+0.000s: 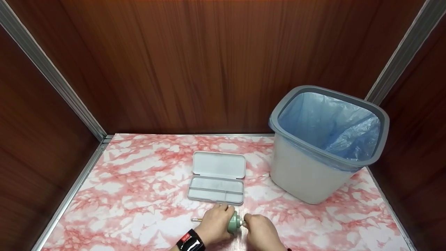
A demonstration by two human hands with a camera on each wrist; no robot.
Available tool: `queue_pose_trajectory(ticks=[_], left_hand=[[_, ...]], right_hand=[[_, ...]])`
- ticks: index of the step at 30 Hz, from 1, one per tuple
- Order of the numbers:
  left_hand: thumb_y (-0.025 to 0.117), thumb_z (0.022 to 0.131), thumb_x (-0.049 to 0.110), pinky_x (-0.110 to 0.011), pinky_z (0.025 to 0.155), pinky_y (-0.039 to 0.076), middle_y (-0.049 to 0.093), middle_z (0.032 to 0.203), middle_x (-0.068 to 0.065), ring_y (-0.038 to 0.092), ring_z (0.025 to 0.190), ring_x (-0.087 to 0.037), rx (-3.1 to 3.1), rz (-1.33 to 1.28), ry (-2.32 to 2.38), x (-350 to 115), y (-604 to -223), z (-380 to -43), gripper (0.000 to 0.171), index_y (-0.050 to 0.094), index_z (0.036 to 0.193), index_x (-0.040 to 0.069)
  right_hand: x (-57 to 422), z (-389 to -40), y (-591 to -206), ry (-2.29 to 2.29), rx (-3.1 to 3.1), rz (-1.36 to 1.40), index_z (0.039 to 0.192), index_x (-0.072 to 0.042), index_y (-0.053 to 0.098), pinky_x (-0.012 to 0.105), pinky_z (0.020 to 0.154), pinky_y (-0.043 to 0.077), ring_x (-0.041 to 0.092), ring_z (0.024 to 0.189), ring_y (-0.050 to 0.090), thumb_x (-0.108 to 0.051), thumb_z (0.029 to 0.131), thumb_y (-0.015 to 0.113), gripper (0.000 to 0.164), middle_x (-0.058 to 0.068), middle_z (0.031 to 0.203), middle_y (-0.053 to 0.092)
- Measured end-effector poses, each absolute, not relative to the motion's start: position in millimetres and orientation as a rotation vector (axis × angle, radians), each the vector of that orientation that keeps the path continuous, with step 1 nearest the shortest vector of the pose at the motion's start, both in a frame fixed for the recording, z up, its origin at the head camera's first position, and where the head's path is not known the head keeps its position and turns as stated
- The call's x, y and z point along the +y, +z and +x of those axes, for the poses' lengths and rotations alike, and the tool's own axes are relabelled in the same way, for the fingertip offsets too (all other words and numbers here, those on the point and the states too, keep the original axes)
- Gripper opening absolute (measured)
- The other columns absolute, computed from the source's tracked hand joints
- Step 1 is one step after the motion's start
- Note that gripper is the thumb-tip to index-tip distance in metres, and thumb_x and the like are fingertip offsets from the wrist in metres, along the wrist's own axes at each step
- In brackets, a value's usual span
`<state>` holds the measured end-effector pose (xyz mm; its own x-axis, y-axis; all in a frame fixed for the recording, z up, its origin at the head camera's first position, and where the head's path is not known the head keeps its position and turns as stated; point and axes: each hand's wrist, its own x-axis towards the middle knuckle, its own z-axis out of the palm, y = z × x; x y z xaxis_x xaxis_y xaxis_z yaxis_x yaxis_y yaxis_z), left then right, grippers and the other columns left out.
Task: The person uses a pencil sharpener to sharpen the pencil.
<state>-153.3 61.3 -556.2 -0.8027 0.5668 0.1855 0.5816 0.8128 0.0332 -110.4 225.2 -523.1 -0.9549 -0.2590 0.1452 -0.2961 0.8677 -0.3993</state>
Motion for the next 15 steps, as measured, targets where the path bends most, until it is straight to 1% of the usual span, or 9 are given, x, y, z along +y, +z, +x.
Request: queue_pose_trajectory(ticks=[5, 10, 15], left_hand=[[0.08, 0.051, 0.045, -0.022, 0.053, 0.041, 0.058, 0.087, 0.006, 0.053, 0.075, -0.011, -2.815, -0.9, -0.118, 61, -556, -153, 0.053, 0.053, 0.091, 0.023], [0.08, 0.052, 0.048, -0.022, 0.053, 0.042, 0.058, 0.087, 0.006, 0.053, 0.076, -0.011, -2.802, -0.911, -0.098, 62, -556, -153, 0.056, 0.054, 0.095, 0.023], [0.08, 0.051, 0.048, -0.022, 0.053, 0.042, 0.058, 0.088, 0.006, 0.054, 0.078, -0.012, -2.807, -0.917, -0.096, 62, -556, -153, 0.057, 0.055, 0.096, 0.022]], right_hand=[[224, -123, -521, 0.635, -2.942, 0.369, 0.068, -0.016, 0.054, 0.024, 0.051, 0.037, 0.004, 0.056, 0.048, -0.011, 0.079, 0.063, 0.015, -0.009, 0.059, 0.051], [224, -140, -529, 0.651, -2.914, 0.326, 0.066, -0.015, 0.054, 0.024, 0.051, 0.037, 0.006, 0.055, 0.047, -0.007, 0.077, 0.064, 0.017, -0.007, 0.058, 0.051], [225, -154, -541, 0.673, -2.965, 0.287, 0.065, -0.015, 0.054, 0.025, 0.052, 0.035, 0.008, 0.055, 0.044, -0.011, 0.079, 0.064, 0.017, -0.006, 0.057, 0.049]])
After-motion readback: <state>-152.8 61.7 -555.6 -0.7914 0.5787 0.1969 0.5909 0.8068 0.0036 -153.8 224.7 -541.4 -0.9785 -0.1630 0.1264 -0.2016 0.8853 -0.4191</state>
